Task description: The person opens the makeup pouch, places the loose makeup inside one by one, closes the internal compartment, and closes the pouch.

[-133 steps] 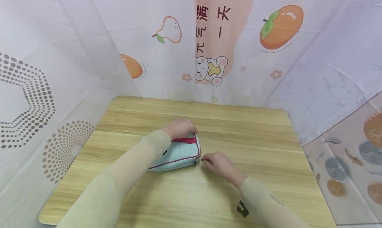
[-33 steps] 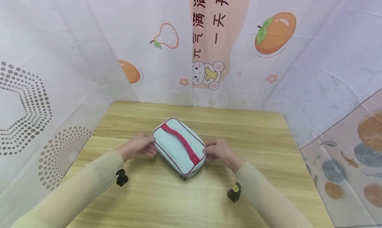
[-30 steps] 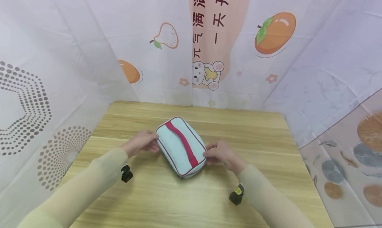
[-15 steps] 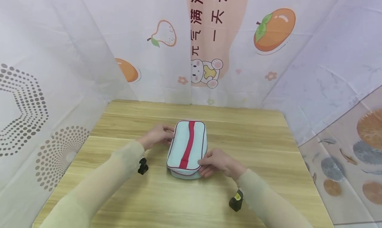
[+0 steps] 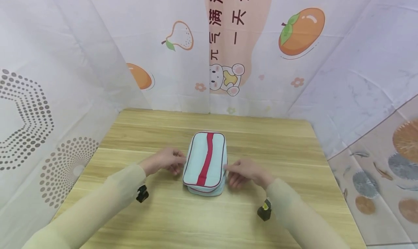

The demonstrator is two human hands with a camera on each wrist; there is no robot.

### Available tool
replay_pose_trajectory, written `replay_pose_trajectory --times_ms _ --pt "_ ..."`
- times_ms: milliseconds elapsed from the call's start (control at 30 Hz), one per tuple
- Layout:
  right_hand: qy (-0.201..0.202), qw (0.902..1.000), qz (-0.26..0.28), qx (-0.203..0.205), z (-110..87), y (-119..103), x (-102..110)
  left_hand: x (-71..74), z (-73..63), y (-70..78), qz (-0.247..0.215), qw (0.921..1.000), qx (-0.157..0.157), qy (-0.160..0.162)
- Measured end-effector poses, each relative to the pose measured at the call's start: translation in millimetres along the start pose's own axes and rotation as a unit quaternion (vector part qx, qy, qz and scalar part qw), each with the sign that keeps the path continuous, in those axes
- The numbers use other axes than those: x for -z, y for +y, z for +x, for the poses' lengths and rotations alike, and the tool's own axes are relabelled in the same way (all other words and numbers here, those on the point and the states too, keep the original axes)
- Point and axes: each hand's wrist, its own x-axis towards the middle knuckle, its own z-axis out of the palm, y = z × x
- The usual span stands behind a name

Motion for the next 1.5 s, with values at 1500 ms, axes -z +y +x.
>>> replay_pose_trajectory --times_ms 1500 --pt "0.150 0.9809 -0.092 0.083 69.8 -48.0 26.6 -44.9 -39.7 2.0 -0.082 0.9930 0.030 -0.079"
